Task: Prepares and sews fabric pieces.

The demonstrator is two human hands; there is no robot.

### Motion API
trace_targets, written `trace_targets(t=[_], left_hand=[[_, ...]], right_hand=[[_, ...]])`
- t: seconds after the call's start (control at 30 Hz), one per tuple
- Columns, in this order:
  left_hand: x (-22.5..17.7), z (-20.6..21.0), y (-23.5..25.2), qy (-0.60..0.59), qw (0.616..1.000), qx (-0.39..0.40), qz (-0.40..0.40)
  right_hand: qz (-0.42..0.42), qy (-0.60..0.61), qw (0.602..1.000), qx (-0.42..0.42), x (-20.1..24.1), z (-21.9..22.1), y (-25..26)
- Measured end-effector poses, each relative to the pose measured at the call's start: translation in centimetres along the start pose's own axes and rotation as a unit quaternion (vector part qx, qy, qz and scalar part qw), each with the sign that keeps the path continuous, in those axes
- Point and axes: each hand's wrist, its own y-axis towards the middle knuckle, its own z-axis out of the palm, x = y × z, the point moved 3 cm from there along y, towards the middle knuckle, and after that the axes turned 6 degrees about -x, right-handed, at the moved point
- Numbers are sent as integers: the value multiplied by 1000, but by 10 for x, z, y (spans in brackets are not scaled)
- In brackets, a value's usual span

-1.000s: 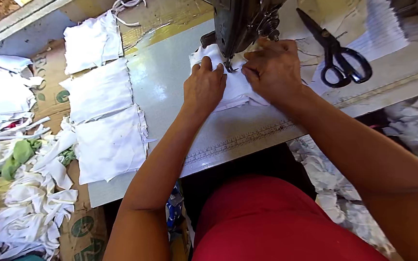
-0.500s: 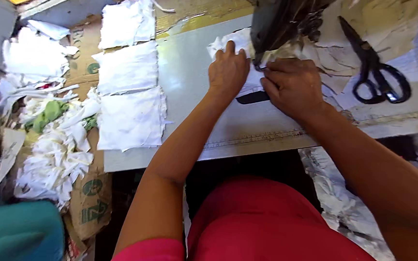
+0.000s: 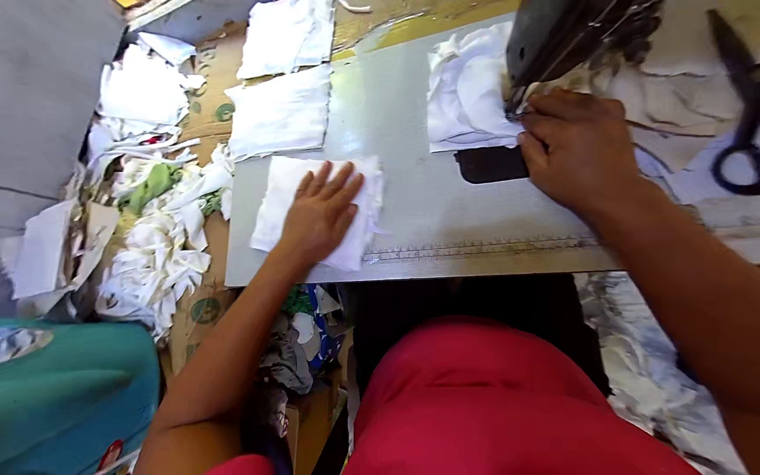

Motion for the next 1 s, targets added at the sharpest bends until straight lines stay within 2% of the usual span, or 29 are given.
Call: trace_targets(t=[0.1,0.17,0.2,0.27,0.33,0.43,0.5,0.7,0.83,1.0], left_hand=[[-77,21,32,-23,997,3,70],[-108,36,56,-45,995,6,85],[-118,42,68,-56,995,10,85],[-130,46,90,-65,994,29,82],[-130,46,107,-48,992,51,103],[-120,51,125,-64,985,48,153],[-117,52,129,-69,984,41,160],[-119,54,133,-52,989,36,131],[-119,56,135,-40,992,27,116],[-121,58,142,-37,996,27,77]], right_hand=[[-8,21,998,-61,2,-7,-6],[-43,56,991,-115,10,-18,-14],[-67,77,987,-121,15,-22,-19],[-91,79,990,-72,22,-21,-29],[-78,40,996,-16,21,-12,-35],[-53,-1,998,-21,15,-6,-33],[-41,-18,999,-21,15,-6,-26],[-39,-65,997,-31,15,-4,-18],[-31,-66,996,-52,12,1,-17],[-9,-46,998,-39,6,1,-7]])
